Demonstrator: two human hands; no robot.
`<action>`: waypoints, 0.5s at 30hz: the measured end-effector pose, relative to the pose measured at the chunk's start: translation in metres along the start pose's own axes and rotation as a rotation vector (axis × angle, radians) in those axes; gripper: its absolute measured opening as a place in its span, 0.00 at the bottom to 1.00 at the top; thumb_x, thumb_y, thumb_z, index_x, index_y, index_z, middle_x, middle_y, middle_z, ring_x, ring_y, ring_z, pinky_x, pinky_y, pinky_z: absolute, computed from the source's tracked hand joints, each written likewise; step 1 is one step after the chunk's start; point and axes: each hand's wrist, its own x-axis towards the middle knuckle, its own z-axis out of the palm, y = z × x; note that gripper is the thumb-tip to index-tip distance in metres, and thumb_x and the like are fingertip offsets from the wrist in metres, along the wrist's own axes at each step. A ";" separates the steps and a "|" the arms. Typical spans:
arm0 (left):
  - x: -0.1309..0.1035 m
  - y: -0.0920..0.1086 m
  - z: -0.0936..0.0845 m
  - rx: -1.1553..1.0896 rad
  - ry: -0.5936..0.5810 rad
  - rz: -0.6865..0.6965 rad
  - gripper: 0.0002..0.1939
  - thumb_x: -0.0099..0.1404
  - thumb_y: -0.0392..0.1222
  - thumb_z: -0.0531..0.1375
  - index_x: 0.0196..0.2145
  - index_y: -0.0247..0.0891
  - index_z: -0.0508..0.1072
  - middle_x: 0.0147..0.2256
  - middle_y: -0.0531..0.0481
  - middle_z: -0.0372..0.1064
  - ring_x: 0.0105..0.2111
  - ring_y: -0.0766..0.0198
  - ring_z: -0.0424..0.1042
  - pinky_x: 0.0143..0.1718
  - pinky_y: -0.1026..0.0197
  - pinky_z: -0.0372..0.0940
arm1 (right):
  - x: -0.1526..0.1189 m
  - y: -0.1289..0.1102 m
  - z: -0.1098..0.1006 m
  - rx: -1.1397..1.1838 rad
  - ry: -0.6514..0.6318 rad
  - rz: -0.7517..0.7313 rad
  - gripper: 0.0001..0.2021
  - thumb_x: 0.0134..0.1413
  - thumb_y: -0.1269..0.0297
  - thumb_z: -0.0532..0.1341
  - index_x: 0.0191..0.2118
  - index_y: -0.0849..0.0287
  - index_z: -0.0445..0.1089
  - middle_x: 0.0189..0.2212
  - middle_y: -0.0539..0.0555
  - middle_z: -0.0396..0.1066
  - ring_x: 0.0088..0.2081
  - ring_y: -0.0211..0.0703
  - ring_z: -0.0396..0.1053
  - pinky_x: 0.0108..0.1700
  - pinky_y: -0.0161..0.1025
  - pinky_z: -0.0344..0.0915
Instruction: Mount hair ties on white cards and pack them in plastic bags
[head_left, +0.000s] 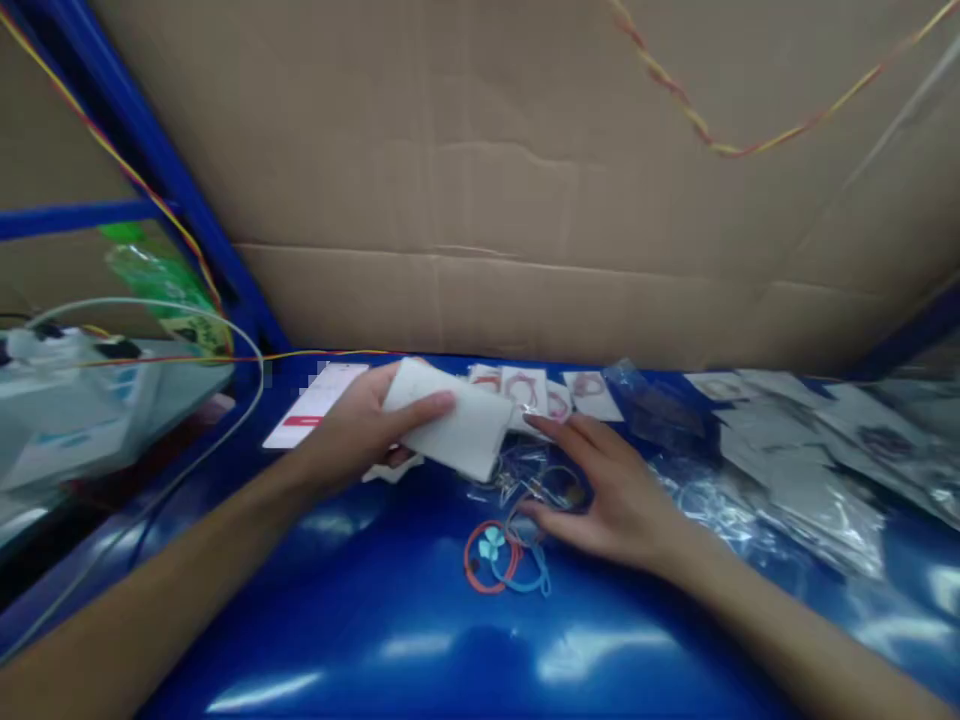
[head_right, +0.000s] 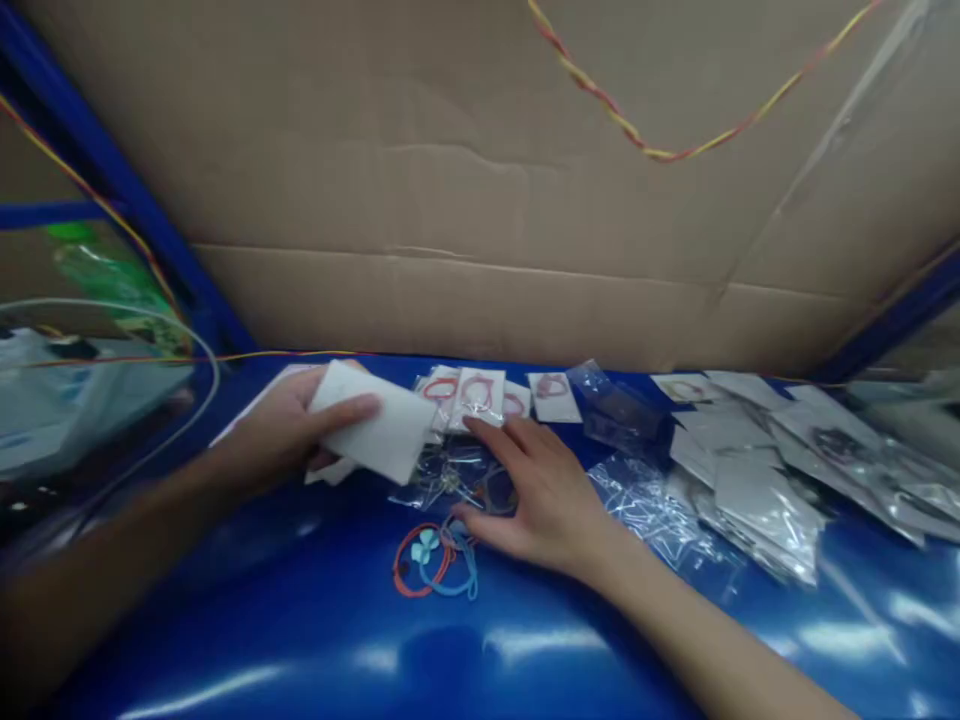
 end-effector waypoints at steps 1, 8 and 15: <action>-0.001 -0.001 0.005 -0.011 0.019 0.006 0.18 0.58 0.52 0.70 0.37 0.40 0.71 0.19 0.58 0.67 0.12 0.72 0.59 0.10 0.70 0.51 | 0.000 0.000 0.000 0.009 -0.001 -0.001 0.37 0.55 0.53 0.68 0.67 0.58 0.60 0.56 0.65 0.69 0.56 0.61 0.69 0.57 0.58 0.69; 0.001 -0.008 0.010 -0.093 0.041 0.063 0.18 0.64 0.52 0.66 0.46 0.42 0.68 0.22 0.58 0.70 0.11 0.69 0.64 0.09 0.68 0.57 | 0.001 0.004 0.000 0.045 0.011 0.069 0.37 0.54 0.52 0.68 0.67 0.55 0.60 0.60 0.65 0.67 0.60 0.63 0.66 0.60 0.60 0.66; 0.000 -0.010 0.012 -0.083 0.056 0.239 0.18 0.65 0.49 0.65 0.47 0.41 0.66 0.24 0.54 0.74 0.18 0.61 0.73 0.14 0.64 0.66 | 0.003 0.011 -0.005 0.101 0.030 0.080 0.35 0.55 0.53 0.68 0.66 0.54 0.61 0.59 0.63 0.69 0.58 0.61 0.69 0.58 0.60 0.68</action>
